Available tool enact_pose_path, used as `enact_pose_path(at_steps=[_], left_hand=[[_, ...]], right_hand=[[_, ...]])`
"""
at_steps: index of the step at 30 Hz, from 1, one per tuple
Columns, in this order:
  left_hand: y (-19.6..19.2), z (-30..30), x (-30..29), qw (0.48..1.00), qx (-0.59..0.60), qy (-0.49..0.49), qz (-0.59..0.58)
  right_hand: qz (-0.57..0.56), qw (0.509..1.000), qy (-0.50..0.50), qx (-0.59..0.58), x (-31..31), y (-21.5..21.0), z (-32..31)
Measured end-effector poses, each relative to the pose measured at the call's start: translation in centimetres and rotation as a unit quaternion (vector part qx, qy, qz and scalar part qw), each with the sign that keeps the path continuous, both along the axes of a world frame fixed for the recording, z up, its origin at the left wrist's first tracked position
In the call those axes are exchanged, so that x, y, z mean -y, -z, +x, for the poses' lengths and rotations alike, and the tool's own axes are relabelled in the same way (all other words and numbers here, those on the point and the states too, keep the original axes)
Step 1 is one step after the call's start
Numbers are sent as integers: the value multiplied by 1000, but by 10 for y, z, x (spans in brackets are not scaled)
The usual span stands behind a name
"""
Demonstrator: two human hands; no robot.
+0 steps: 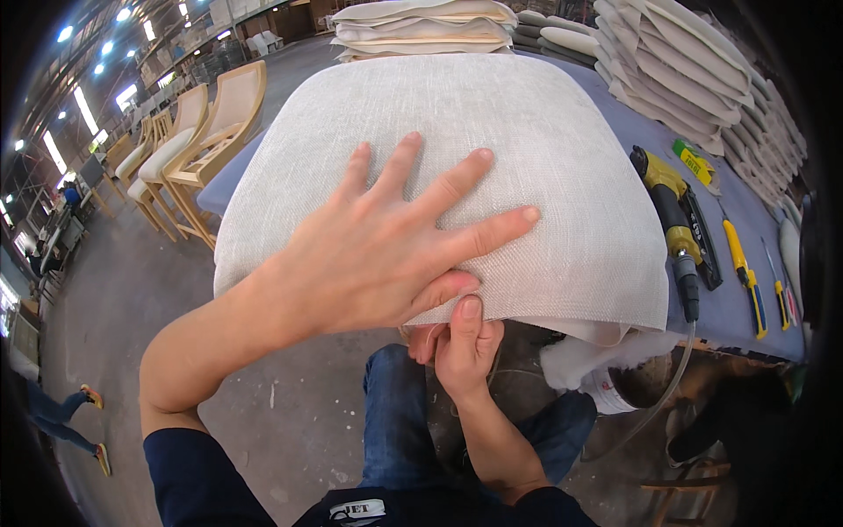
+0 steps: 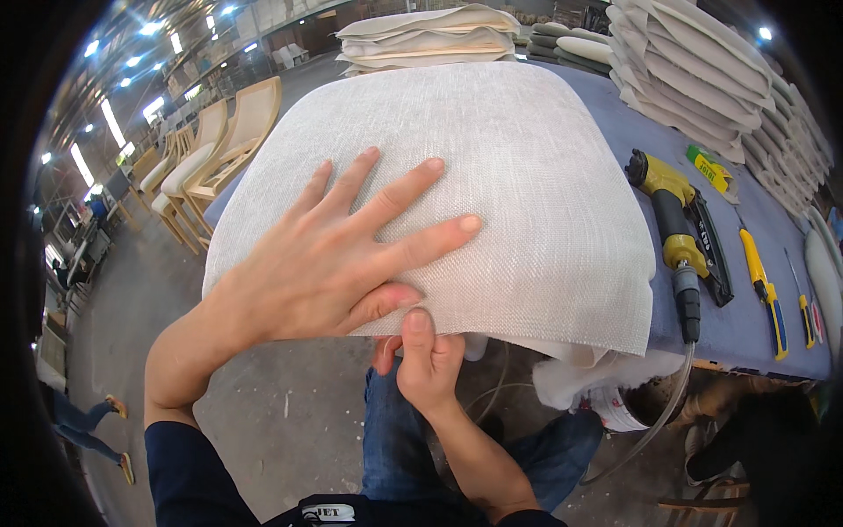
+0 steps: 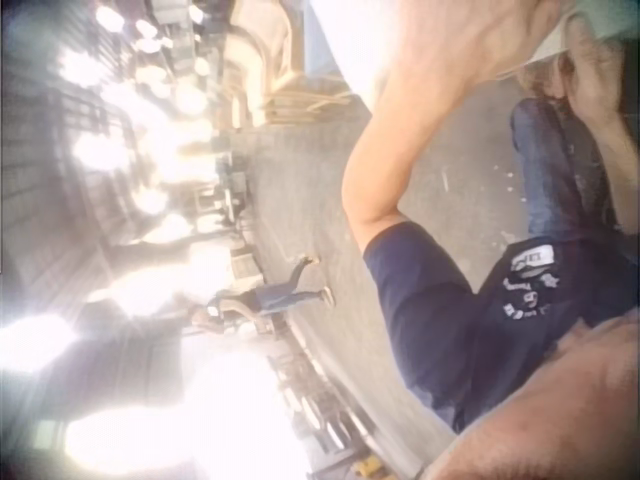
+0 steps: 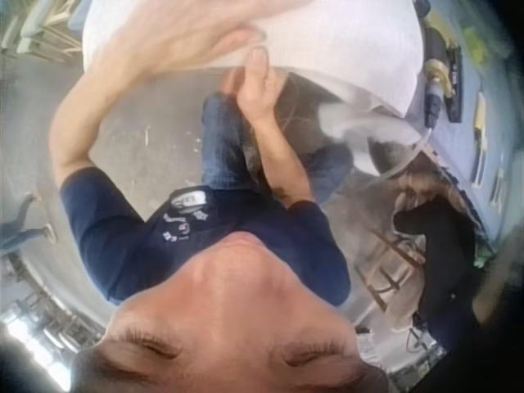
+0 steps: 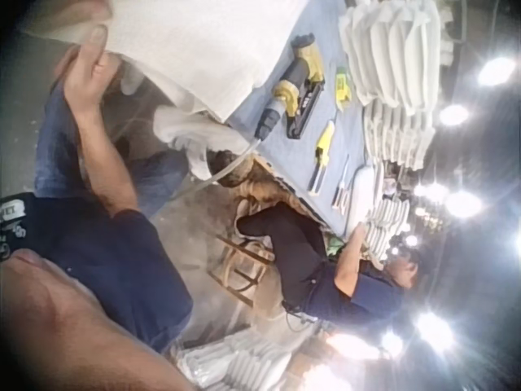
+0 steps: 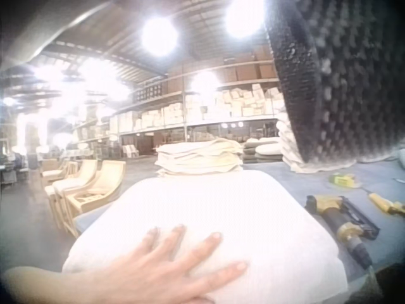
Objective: The person covers a foam cushion with white fabric, smooths it, and secures the edges using a staple gun. They then trim excess fabric with a utility knife and place the finished cushion on a stack.
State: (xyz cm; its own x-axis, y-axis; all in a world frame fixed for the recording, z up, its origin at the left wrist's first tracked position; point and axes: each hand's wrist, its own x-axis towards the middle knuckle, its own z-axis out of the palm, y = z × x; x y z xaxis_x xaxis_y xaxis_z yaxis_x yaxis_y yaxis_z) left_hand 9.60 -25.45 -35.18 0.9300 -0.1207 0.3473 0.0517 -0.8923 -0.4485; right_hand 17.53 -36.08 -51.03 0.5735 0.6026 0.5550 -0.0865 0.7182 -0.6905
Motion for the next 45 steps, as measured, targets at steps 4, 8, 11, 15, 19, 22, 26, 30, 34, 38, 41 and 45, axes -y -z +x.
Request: enact_pose_path(at_steps=[4,8,11,15,19,22,26,30,34,38,41,45], left_hand=[[1,-1,-1,1000,-2,12,-12],[-25,-6,-8,996,-31,21,-78],[-52,-10,-11,994,18,28,-105],[-19,3,-5,1000,14,8,-9],[-16,-5,-8,997,2,-9,-70],[-14,-4,-11,997,-7,-4,-72],[-23,-4,-3,999,36,-21,-33],[-5,1,-6,998,11,8,-66],[-13,-1,-3,998,-15,1,-63],[-4,-1,0,999,-8,-4,-49],[-2,0,4,1000,0,-10,-21],[4,2,10,999,20,-29,-13]], right_hand=[[5,999,44,8,-7,8,5],[-13,996,82,26,-14,12,3],[-17,997,77,23,-15,12,1],[-4,996,84,39,-15,17,8],[5,997,71,27,-19,16,8],[15,997,73,35,-19,16,11],[35,996,67,50,-21,18,13],[51,993,77,71,-25,22,20],[86,986,107,98,-28,19,20],[91,981,118,126,-30,20,22],[87,978,111,155,-33,24,28],[49,987,87,127,-32,35,25]])
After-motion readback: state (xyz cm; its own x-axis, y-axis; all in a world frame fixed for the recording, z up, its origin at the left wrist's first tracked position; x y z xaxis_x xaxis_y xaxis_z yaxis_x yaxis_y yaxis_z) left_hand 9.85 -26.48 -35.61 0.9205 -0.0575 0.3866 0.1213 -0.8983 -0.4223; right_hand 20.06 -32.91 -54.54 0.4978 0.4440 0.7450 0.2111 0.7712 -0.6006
